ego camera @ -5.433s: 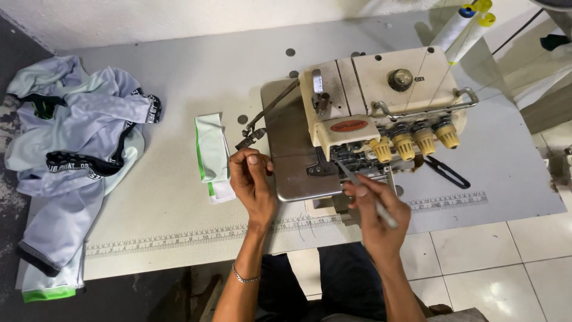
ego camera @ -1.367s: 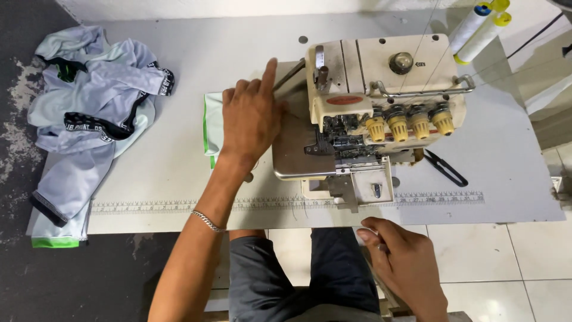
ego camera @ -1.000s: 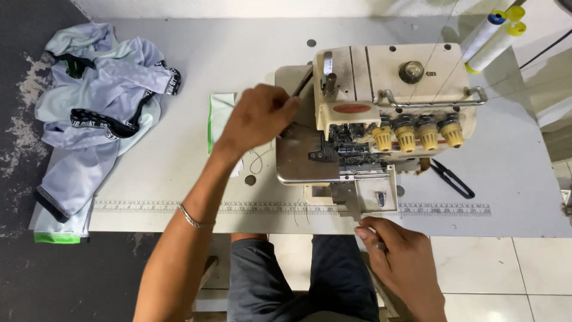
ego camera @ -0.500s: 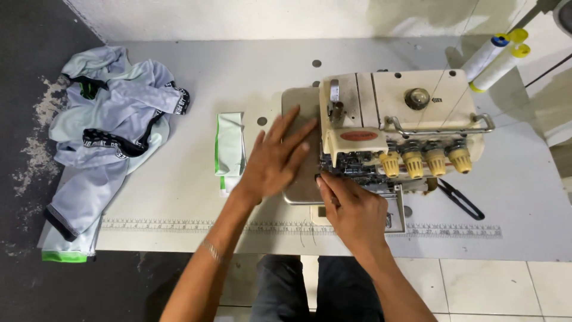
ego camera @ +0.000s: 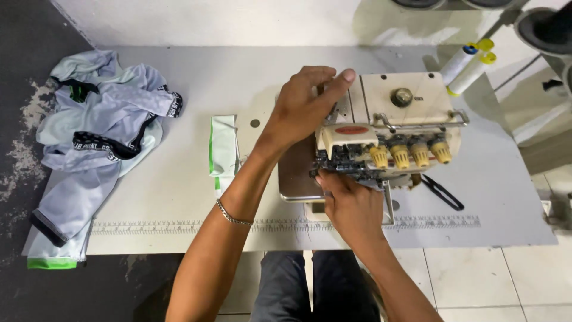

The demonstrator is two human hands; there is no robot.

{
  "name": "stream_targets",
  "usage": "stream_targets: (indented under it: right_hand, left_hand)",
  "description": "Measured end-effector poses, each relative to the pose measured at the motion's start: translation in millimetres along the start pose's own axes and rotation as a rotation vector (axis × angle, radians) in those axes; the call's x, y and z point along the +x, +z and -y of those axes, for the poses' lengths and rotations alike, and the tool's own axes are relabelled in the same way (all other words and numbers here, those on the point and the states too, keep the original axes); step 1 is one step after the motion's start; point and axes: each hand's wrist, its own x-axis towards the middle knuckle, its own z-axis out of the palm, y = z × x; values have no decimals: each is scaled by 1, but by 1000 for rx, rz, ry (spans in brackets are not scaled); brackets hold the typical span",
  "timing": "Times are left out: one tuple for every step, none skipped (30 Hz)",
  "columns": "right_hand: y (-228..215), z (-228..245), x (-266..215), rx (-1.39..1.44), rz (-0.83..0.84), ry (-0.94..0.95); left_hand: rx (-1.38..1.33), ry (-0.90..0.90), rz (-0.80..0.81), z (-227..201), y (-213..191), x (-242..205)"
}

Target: Threading an industrial overlock sewing machine and testing the stitch on fabric scraps

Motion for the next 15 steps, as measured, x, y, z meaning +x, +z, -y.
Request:
stream_targets:
  right_hand:
    - [0,0,0,-5,-2,8]
    - [0,0,0,-44,21,15]
    - [0,0,-3,-81,47,23]
    - [1,-2,-2,-85,47,32]
    - [3,-2,-3,-113,75,36]
    - [6,-2,-4,-141,104,40]
    - [5,-3,-7,-132,123,41]
    - [5,-4,-9,-179,106,37]
    - [7,-10,-2,-234,73,22]
    - [3,-8,-3,-233,75,13]
    - [2,-8,-1,-176,65,28]
    - [1,-8,2,-119,55,43]
    - [-4,-10,3,-119,59,46]
    - [-9,-14,4,83,104,135]
    - [-13,-17,11,286,140,224]
  left_hand:
    - [-1,4,9,4,3,0]
    - [-127,77,-36,7,8,-1]
    - [-254,146,-80,11,12,-4]
    - [-255,146,-70,10,12,-7]
    - [-221,277,-87,12,11,-13]
    - [-186,409,-103,14,9,-19]
    - [-188,387,-104,15,13,-24]
    - [-214,402,-150,16,16,-29]
    - [-238,436,-205,15,18,-26]
    - [-239,434,-214,13,18,-28]
    - [-255,435,-203,12,16,-27]
    - [-271,435,-192,10,16,-25]
    - [-273,431,-189,12,15,-27]
    - [-248,455,-196,14,15,-27]
    - [-219,487,-199,14,12,-23]
